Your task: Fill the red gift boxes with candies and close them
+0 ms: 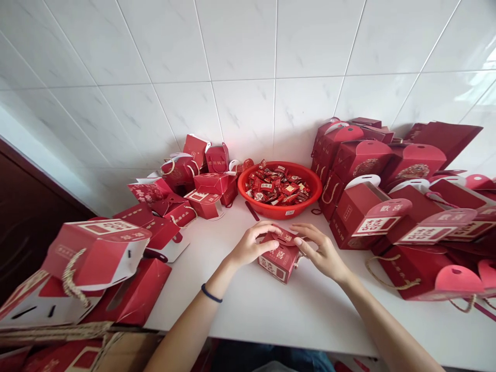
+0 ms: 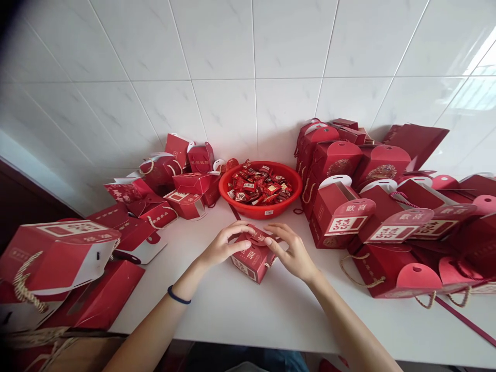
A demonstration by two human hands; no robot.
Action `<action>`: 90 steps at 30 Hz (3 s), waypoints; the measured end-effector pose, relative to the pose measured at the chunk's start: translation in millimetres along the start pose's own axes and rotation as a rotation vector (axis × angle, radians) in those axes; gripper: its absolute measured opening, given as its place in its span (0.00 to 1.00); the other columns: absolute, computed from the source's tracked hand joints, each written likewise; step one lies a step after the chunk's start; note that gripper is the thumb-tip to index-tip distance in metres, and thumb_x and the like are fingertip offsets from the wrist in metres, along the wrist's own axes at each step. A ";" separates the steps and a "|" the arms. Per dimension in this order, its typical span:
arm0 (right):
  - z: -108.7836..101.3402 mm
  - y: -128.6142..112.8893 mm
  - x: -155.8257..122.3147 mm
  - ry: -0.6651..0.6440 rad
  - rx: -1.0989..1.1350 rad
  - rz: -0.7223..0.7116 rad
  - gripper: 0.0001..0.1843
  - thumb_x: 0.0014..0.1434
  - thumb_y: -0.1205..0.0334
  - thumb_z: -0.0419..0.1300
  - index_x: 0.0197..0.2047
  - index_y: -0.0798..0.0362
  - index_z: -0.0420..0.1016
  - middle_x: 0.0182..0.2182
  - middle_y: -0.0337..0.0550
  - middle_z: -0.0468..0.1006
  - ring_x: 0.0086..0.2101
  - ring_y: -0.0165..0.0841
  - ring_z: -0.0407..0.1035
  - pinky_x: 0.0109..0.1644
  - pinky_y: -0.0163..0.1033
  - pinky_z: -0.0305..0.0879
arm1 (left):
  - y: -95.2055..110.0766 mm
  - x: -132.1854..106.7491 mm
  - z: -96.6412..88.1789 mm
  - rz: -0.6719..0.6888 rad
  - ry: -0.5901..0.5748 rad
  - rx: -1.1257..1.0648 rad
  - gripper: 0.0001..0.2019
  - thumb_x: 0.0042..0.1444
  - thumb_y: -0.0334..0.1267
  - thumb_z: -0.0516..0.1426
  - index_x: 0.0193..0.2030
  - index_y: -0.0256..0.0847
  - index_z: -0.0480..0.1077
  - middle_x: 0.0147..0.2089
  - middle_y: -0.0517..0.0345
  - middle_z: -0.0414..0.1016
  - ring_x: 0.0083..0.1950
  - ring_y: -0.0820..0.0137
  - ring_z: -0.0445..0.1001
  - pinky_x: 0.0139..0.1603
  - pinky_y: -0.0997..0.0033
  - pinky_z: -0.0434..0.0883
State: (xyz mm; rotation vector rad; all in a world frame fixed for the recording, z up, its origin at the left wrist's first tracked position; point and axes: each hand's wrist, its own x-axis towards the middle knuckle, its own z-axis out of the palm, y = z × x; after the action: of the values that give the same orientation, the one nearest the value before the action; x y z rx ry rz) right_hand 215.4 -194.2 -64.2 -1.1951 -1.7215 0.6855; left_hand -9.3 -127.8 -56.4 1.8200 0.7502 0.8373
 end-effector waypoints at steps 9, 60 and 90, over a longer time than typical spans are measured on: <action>3.7 9.3 5.9 -0.157 -0.040 0.193 0.38 0.63 0.28 0.44 0.24 0.54 0.68 0.26 0.44 0.74 0.29 0.33 0.68 0.36 0.38 0.66 | -2.2 0.8 3.7 0.010 0.245 0.139 0.10 0.52 0.45 0.64 0.36 0.41 0.76 0.42 0.54 0.74 0.46 0.63 0.74 0.52 0.62 0.71; -15.0 -45.6 0.8 -0.131 -0.035 0.003 0.24 0.59 0.45 0.64 0.52 0.52 0.73 0.37 0.43 0.78 0.37 0.35 0.70 0.41 0.38 0.68 | 55.7 3.2 23.5 -0.020 -0.048 0.365 0.11 0.54 0.29 0.54 0.27 0.41 0.77 0.28 0.56 0.79 0.31 0.65 0.76 0.31 0.69 0.68; 11.7 -34.2 -2.1 0.310 -0.349 -0.180 0.06 0.63 0.61 0.60 0.40 0.50 0.78 0.40 0.46 0.78 0.40 0.38 0.71 0.45 0.42 0.67 | 60.1 -15.9 0.2 -0.229 0.138 -0.137 0.22 0.51 0.41 0.63 0.54 0.38 0.75 0.40 0.53 0.79 0.36 0.68 0.75 0.32 0.72 0.70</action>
State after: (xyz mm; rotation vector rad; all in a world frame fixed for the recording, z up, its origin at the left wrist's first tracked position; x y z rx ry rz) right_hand 190.7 -208.5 -42.0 -1.2831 -1.6954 0.0829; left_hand -10.5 -161.4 -4.1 1.5337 0.9462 0.8470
